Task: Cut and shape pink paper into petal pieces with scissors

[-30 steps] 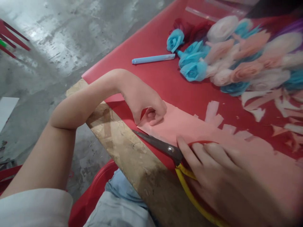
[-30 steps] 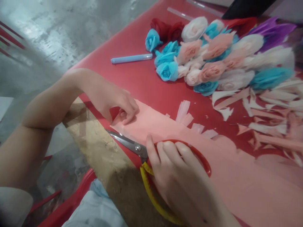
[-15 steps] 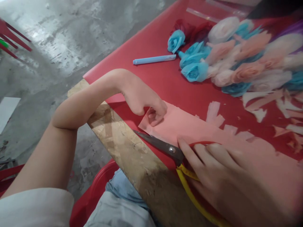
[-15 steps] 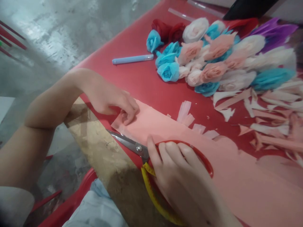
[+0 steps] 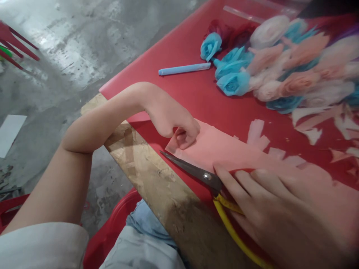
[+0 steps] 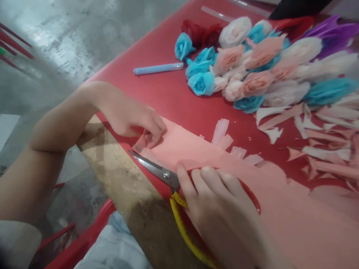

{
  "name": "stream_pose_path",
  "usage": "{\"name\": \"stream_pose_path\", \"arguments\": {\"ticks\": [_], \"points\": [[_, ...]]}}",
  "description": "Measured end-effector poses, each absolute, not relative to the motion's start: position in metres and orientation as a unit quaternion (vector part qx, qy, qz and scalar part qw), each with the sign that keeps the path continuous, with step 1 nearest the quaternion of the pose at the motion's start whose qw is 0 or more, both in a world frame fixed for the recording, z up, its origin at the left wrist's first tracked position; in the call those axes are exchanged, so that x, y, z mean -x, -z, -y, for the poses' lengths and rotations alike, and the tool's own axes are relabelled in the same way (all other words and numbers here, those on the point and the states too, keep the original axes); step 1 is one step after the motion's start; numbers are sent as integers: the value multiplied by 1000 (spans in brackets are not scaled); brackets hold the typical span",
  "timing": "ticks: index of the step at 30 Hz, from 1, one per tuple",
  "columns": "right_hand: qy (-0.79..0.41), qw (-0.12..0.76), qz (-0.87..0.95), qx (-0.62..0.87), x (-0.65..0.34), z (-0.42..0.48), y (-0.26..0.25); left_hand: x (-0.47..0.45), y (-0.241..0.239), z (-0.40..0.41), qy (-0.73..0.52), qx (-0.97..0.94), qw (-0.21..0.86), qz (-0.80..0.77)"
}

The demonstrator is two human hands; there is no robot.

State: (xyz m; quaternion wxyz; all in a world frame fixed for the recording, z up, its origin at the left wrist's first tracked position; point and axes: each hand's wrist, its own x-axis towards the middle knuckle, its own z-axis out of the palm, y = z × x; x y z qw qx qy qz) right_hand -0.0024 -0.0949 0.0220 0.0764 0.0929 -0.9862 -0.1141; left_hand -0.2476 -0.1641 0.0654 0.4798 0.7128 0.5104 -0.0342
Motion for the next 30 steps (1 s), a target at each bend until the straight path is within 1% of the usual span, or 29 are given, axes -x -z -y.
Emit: {"name": "stream_pose_path", "arguments": {"ticks": [5, 10, 15, 18, 23, 30], "points": [[127, 84, 986, -73, 4, 100, -22, 247, -67, 165, 37, -739, 456, -495], [148, 37, 984, -90, -1, 98, -22, 246, -67, 165, 32, -736, 460, -495], [129, 57, 986, -86, -2, 97, -21, 246, -67, 164, 36, -732, 460, -501], [109, 55, 988, -89, 0, 99, -24, 247, -66, 164, 32, -735, 460, -497], [89, 73, 991, -75, 1, 102, -26, 248, -64, 164, 34, -754, 439, -488], [95, 65, 989, -88, -10, 99, -21, 249, -60, 161, 34, -727, 476, -493]]}}
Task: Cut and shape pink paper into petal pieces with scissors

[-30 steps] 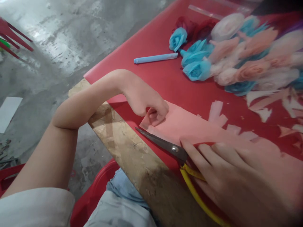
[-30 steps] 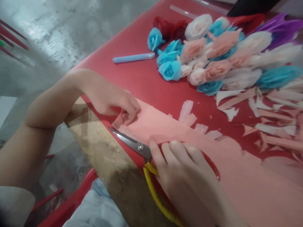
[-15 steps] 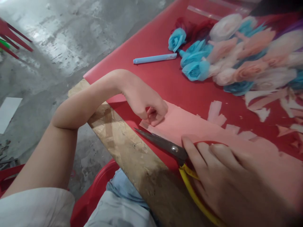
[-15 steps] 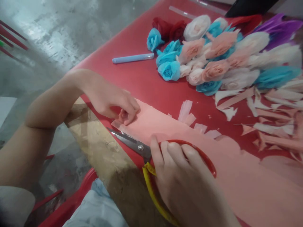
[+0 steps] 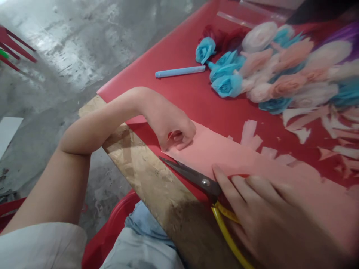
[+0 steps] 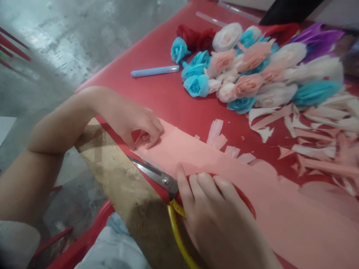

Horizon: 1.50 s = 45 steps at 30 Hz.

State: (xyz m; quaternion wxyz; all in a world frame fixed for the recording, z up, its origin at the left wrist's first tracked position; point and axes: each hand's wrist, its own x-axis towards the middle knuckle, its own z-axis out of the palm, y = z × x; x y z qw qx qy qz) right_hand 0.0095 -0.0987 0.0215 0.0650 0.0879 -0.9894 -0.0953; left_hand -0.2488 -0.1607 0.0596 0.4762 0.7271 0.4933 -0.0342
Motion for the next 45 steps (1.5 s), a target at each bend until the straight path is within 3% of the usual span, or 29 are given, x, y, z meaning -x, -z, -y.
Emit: {"name": "stream_pose_path", "arguments": {"ticks": [25, 45], "points": [[97, 68, 989, -92, -16, 96, -21, 247, -62, 160, 73, -756, 433, -485], [143, 43, 986, -76, -7, 101, -27, 250, -60, 160, 51, -741, 462, -484]]}}
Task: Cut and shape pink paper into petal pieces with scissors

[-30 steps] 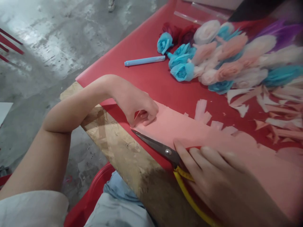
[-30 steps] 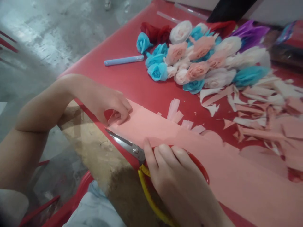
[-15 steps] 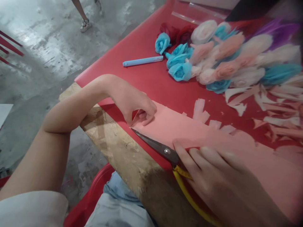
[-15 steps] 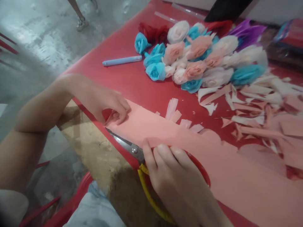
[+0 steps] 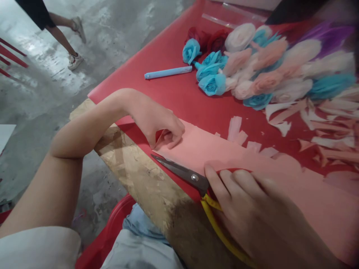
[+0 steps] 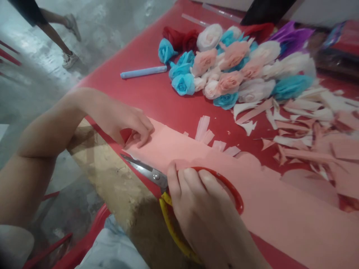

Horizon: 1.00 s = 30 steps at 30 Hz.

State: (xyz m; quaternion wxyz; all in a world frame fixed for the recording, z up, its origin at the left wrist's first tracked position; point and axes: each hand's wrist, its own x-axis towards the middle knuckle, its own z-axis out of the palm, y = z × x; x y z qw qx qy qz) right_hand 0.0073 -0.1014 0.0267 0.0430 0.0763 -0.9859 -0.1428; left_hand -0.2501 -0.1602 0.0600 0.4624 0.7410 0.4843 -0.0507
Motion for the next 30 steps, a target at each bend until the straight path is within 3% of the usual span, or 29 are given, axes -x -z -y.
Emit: {"name": "stream_pose_path", "arguments": {"ticks": [20, 30], "points": [[113, 76, 985, -109, -4, 94, -31, 248, -64, 160, 26, -683, 525, -507], [139, 47, 984, -103, -8, 101, -33, 248, -65, 161, 2, -657, 539, -528]]}}
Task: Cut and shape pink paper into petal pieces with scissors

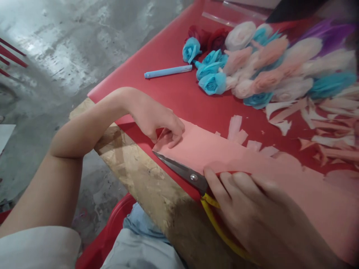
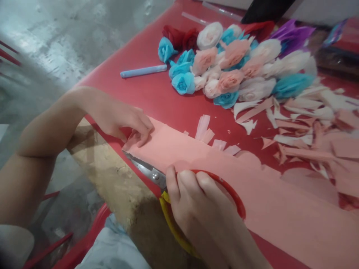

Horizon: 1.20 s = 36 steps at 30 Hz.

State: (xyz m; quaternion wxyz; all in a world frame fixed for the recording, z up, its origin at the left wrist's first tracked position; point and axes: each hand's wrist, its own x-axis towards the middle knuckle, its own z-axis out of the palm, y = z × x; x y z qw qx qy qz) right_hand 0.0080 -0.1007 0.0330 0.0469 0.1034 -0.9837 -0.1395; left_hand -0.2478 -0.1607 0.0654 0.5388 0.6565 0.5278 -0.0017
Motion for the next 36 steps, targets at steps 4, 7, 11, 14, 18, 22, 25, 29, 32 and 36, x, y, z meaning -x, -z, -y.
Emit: {"name": "stream_pose_path", "arguments": {"ticks": [4, 7, 11, 14, 18, 22, 25, 29, 32, 36], "points": [[144, 72, 984, -75, -5, 106, -30, 249, -64, 160, 15, -670, 533, -517], [145, 79, 985, -57, -1, 109, -29, 250, -62, 160, 22, -683, 523, -509], [138, 93, 984, -60, 5, 107, -30, 250, -62, 161, 15, -691, 522, -500], [148, 76, 982, -91, 8, 104, -32, 249, -63, 161, 21, -693, 518, -501], [136, 106, 980, -96, 9, 103, -29, 247, -64, 160, 20, -679, 524, -513], [110, 147, 979, -85, 7, 103, -22, 247, -64, 159, 36, -681, 529, -505], [103, 144, 979, -102, 6, 102, -22, 248, -64, 159, 42, -693, 514, -504], [115, 122, 977, -131, 3, 99, -25, 249, -64, 160, 45, -683, 521, -510], [127, 116, 978, -120, 2, 100, -28, 248, -64, 161, 41, -671, 532, -515], [149, 103, 977, -113, -1, 102, -32, 249, -62, 161, 27, -684, 530, -500]]}}
